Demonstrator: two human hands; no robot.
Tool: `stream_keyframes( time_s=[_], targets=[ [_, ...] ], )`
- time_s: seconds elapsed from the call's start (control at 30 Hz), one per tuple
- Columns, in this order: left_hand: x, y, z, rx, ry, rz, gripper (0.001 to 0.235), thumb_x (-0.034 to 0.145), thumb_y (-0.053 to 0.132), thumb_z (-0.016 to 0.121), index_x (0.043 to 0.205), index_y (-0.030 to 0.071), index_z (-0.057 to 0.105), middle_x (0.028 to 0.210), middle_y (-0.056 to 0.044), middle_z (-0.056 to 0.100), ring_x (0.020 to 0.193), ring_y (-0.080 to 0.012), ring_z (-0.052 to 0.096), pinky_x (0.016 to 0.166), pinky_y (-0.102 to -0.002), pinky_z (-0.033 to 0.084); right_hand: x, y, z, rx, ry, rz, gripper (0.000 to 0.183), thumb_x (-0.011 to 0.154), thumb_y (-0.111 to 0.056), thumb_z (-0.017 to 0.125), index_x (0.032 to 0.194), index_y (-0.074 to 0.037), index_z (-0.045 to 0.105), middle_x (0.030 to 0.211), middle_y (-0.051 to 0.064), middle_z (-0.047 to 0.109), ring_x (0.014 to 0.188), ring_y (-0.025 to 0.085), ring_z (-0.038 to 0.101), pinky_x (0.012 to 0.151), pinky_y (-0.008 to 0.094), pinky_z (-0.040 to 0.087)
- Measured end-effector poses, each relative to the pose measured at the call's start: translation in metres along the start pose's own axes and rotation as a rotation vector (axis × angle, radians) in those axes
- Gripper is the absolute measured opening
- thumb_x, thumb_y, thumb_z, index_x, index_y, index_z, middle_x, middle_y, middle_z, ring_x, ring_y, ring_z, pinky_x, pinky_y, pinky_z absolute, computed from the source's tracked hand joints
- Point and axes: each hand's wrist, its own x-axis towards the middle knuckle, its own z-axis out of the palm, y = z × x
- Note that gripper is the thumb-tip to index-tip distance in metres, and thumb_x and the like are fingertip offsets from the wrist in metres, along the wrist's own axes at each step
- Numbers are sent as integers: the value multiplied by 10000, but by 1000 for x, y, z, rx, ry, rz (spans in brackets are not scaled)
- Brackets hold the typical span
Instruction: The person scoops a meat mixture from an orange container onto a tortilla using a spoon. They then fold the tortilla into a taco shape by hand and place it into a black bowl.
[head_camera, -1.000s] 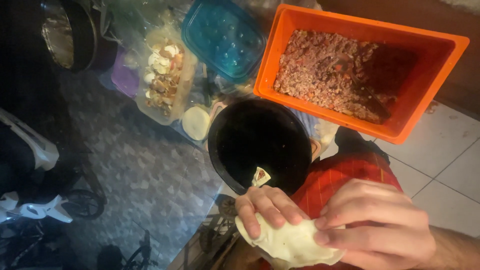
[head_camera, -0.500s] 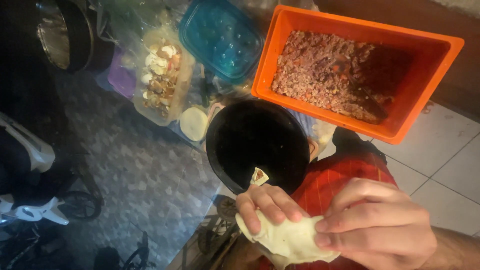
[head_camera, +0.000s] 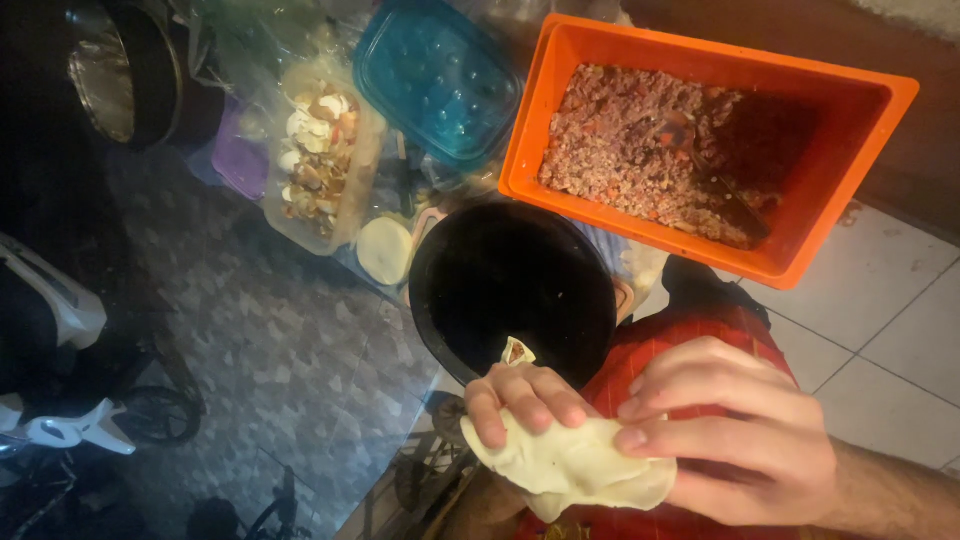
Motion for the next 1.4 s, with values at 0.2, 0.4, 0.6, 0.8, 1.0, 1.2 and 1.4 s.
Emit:
stream_keyframes(
  time_s=[0.2,0.4,0.6,0.8,1.0,1.2,1.4],
  targets=[
    [2,0,-2,-33,-39,-15,421,840,42,832,1234,89,689,1270,-208,702,1145,-412,682,870,-628,608,-27,11,4,-19,65,-7,335,840,-290,819,1092,-110,692,1108,102,652,951,226,760,864,328,690],
    [7,-1,1,61,23,11,614,667,70,960,1205,132,671,1228,-156,725,1084,-354,714,846,-545,643,-33,10,4,-120,162,-100,58,885,-270,741,907,-250,790,1188,43,577,1051,226,706,939,321,663],
    [-18,-4,-10,15,189,52,116,1018,194,686,988,107,615,1067,-217,719,988,-452,693,812,-544,623,-26,14,-2,-216,105,-118,154,797,-386,820,812,-245,758,1103,7,586,1025,226,682,911,329,627],
    [-15,-43,-34,-20,-1,468,442,1028,255,750,1291,-29,536,1293,-337,596,1160,-500,610,985,-537,535,71,98,-89,-408,214,-107,434,923,-447,701,1189,-114,619,1325,141,502,1246,280,565,1012,400,534],
    [-43,-9,-91,-57,-245,299,412,1158,243,436,1467,-23,490,1499,-328,444,1376,-562,417,1158,-669,337,254,229,-140,-402,424,68,702,952,-304,757,1544,-156,411,1523,111,341,1390,292,468,1027,386,557],
    [-61,-14,-88,61,-73,329,368,1172,221,422,1440,-12,517,1480,-334,462,1364,-553,447,1137,-706,368,302,368,-185,-135,365,282,888,906,-304,763,1578,-27,251,1582,183,432,1401,250,512,1104,348,472],
    [-84,-35,-102,29,401,198,168,951,170,601,1104,106,631,1274,-271,606,1155,-518,597,902,-815,487,235,291,-157,-389,268,324,704,959,-242,812,1497,-80,388,1349,161,546,1153,255,592,915,377,506]
  ],
)
